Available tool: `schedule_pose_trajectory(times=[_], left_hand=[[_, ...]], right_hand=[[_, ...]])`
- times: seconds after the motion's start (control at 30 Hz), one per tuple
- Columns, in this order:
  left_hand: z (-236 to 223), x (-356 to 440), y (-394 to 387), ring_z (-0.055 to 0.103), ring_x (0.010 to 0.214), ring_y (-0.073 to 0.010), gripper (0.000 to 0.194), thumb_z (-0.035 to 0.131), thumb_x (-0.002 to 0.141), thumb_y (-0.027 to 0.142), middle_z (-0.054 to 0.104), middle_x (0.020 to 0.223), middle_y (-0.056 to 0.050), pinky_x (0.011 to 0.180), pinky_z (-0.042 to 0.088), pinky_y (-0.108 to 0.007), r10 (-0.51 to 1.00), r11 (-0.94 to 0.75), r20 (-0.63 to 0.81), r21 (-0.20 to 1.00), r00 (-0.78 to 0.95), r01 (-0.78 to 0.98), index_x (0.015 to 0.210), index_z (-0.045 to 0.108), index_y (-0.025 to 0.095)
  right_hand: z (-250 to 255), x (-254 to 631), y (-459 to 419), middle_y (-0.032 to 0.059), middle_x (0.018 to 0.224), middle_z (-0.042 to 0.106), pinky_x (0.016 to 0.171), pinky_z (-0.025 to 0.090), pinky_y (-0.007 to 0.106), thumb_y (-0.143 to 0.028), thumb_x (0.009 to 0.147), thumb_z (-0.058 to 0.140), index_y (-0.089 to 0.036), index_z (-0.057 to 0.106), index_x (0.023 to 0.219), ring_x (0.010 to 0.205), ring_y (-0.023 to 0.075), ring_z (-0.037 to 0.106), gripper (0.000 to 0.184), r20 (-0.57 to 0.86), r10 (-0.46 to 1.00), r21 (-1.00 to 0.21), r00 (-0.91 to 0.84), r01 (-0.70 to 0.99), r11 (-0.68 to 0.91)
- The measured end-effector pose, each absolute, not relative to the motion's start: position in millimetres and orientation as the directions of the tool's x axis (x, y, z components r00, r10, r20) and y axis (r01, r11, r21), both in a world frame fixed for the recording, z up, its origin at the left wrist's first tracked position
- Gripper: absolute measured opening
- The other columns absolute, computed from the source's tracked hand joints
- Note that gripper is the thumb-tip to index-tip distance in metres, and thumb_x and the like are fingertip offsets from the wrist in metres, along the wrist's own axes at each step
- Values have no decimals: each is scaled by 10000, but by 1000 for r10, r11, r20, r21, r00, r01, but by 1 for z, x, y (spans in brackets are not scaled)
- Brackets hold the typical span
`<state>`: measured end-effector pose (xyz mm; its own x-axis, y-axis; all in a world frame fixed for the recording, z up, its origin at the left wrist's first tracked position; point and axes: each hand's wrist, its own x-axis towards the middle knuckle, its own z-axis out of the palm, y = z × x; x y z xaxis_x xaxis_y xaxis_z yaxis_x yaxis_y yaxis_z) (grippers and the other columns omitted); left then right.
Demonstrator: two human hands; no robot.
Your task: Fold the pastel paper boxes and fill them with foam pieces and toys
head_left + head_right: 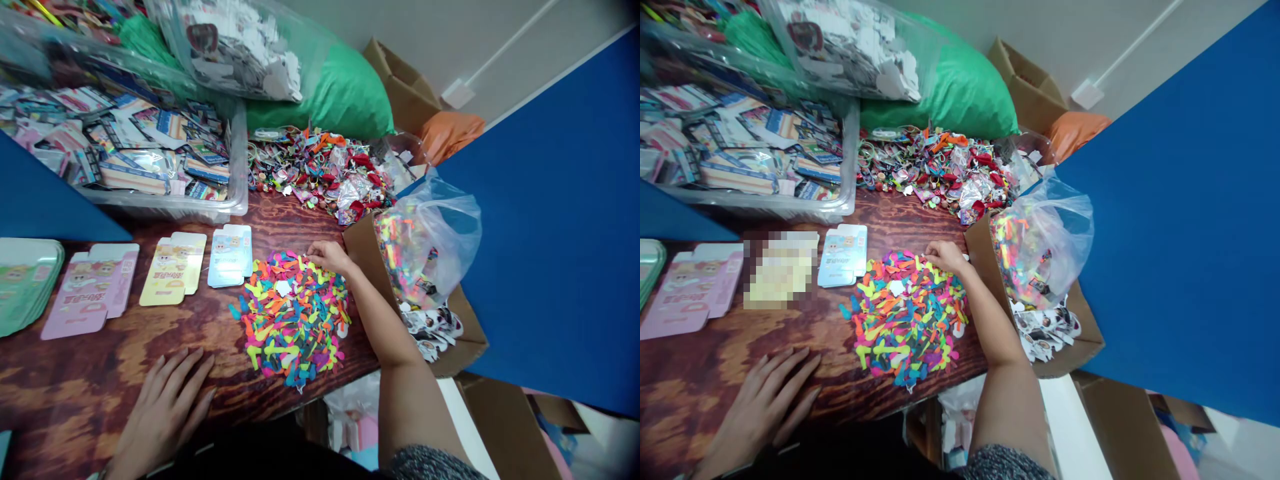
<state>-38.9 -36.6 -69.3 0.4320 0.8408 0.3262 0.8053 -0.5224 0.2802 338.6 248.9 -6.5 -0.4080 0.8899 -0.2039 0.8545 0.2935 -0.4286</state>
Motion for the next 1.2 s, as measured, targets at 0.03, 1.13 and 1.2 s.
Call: schedule_pose_trajectory(times=[0.03,1.13,1.2], left_hand=[[-69,-39,-37,486,1273,-318,555,605,871,304,577,1333,-141,1176,267,-506,842,-522,324,283,432,805,1400,490,181],[-75,-39,-34,532,1220,-253,457,629,835,312,636,1266,-99,1219,190,-420,813,-535,378,184,443,825,1279,609,208],[-74,-40,-32,536,1209,-250,442,632,825,306,646,1251,-93,1222,185,-411,798,-545,402,167,448,821,1256,625,206]], right_hand=[[-7,338,247,-4,780,703,636,379,203,-205,816,665,-192,695,853,699,122,606,50,-207,888,-413,-411,859,302],[-20,267,305,92,1174,696,825,559,288,-323,1002,402,-205,572,1273,969,160,687,341,-64,938,-682,-340,701,207],[-26,248,309,71,1057,735,745,581,266,-385,986,468,-217,633,1201,844,140,708,320,-189,879,-837,-437,540,89]])
